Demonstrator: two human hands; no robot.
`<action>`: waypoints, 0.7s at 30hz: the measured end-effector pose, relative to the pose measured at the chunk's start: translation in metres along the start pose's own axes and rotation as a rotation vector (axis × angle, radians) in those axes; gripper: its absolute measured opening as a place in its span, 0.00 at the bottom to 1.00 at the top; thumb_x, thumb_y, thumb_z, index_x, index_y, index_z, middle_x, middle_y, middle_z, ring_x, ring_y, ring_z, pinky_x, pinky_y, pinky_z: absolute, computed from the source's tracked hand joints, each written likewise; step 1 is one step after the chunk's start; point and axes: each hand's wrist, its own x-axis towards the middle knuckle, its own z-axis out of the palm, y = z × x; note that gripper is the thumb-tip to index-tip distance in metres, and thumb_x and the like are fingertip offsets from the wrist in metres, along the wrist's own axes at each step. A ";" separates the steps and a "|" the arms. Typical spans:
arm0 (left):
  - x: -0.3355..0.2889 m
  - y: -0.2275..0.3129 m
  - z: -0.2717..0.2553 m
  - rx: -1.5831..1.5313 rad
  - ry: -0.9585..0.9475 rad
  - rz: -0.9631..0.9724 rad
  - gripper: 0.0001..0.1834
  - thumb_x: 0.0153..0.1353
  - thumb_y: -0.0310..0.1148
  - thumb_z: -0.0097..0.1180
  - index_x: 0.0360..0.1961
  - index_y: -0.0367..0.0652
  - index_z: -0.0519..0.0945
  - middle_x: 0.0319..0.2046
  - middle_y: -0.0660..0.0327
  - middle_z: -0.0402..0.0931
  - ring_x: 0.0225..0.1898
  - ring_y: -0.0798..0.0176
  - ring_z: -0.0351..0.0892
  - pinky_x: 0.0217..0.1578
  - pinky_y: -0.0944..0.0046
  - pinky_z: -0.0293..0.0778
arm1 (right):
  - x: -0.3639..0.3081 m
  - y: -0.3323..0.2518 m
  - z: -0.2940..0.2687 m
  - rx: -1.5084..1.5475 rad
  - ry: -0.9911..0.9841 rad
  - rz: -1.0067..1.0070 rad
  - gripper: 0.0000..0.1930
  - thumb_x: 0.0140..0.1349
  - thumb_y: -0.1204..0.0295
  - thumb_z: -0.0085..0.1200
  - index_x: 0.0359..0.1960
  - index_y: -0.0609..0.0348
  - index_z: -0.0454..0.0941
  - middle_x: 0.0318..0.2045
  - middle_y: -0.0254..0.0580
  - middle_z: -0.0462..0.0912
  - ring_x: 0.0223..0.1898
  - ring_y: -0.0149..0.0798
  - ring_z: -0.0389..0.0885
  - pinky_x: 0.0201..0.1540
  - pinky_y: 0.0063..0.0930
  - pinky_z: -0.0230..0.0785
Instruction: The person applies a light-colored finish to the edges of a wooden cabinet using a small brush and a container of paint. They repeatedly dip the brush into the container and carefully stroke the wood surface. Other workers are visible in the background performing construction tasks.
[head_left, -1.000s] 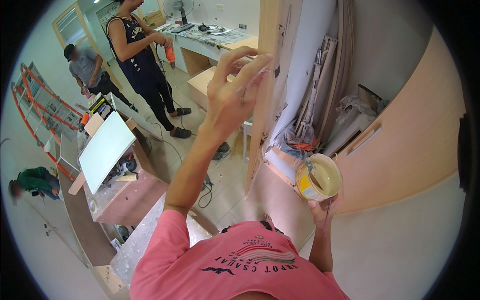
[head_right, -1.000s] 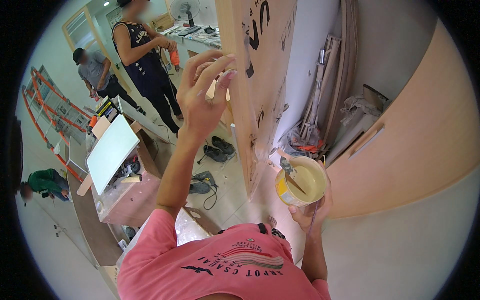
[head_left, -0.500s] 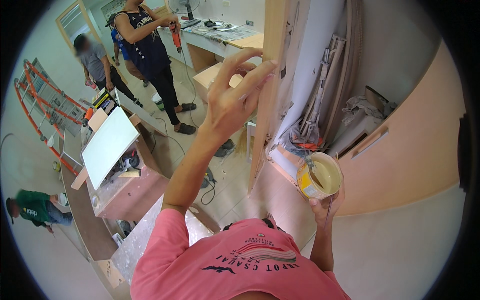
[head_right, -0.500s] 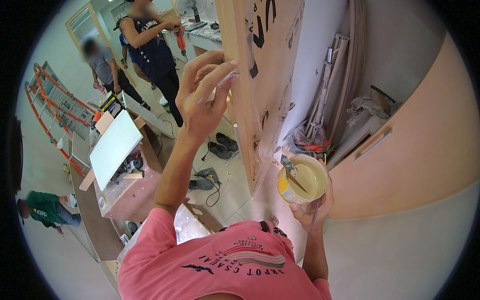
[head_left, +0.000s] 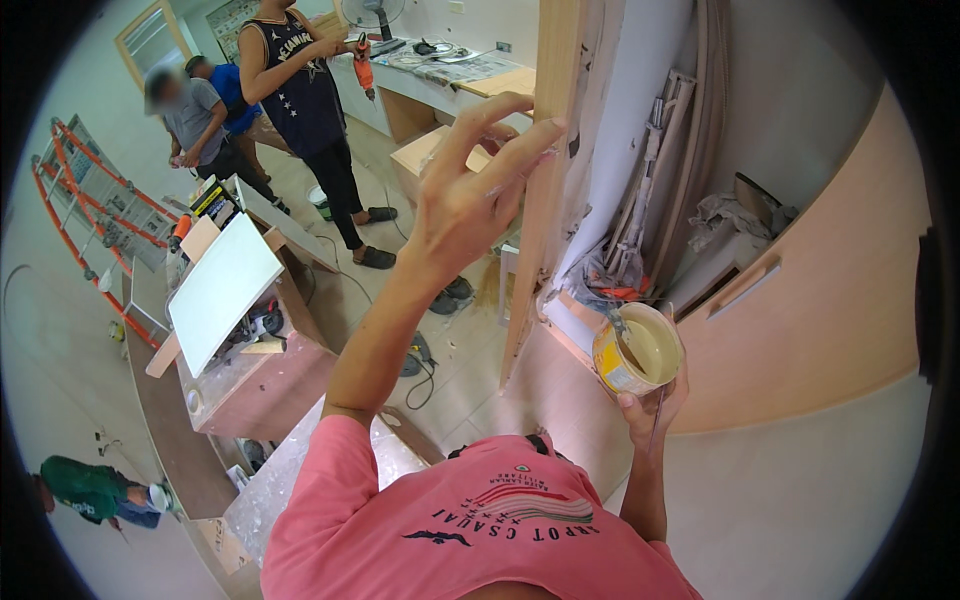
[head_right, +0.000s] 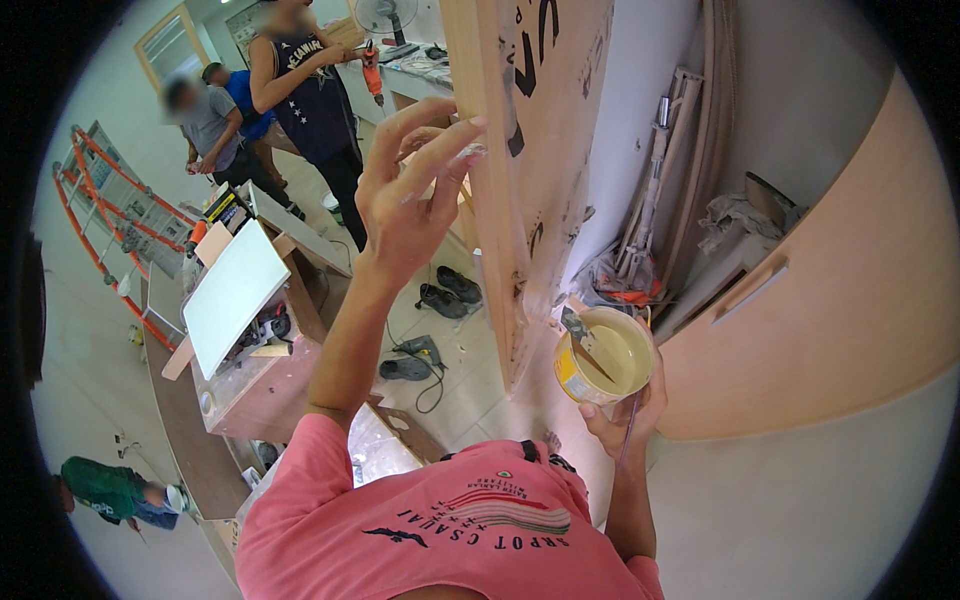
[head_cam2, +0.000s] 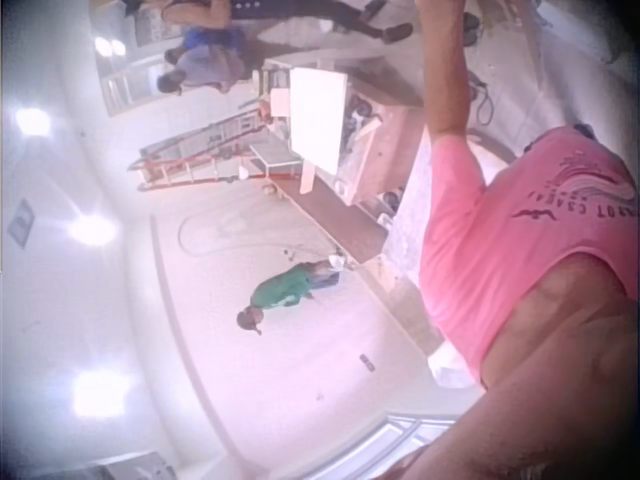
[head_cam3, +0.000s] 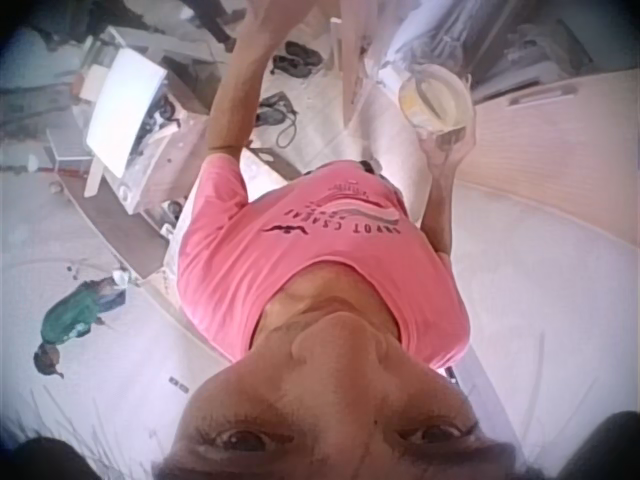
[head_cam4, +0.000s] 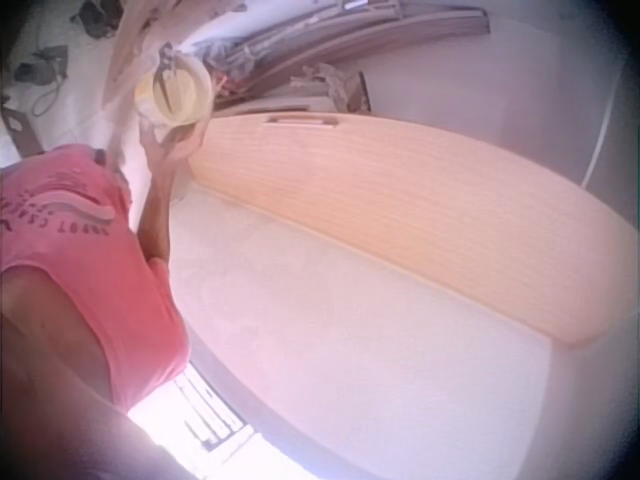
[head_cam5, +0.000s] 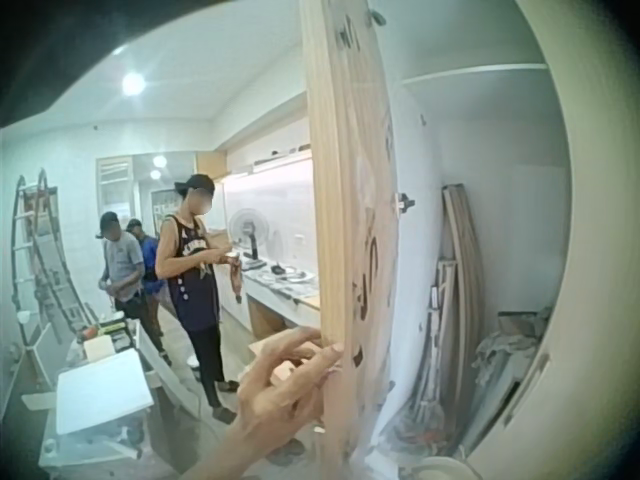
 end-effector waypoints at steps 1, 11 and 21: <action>-0.001 -0.002 0.000 -0.004 0.000 0.007 0.21 0.52 0.15 0.65 0.48 0.45 0.85 0.50 0.53 0.76 0.36 0.62 0.84 0.35 0.65 0.83 | 0.000 0.000 0.001 0.013 -0.006 0.002 0.55 0.45 0.55 0.74 0.69 0.73 0.56 0.61 0.52 0.70 0.64 0.44 0.70 0.68 0.39 0.59; 0.001 0.005 -0.001 -0.042 0.019 -0.051 0.18 0.53 0.14 0.64 0.45 0.41 0.85 0.50 0.53 0.76 0.35 0.62 0.84 0.35 0.67 0.82 | -0.001 0.005 0.000 0.056 -0.013 -0.016 0.54 0.45 0.58 0.74 0.69 0.73 0.57 0.61 0.52 0.71 0.64 0.45 0.70 0.69 0.39 0.59; -0.009 0.009 -0.004 -0.010 0.038 -0.055 0.11 0.52 0.15 0.65 0.36 0.38 0.82 0.45 0.55 0.76 0.34 0.65 0.81 0.34 0.67 0.77 | -0.001 0.005 -0.002 0.042 -0.052 -0.009 0.54 0.46 0.58 0.74 0.69 0.73 0.56 0.62 0.52 0.70 0.64 0.44 0.70 0.69 0.38 0.59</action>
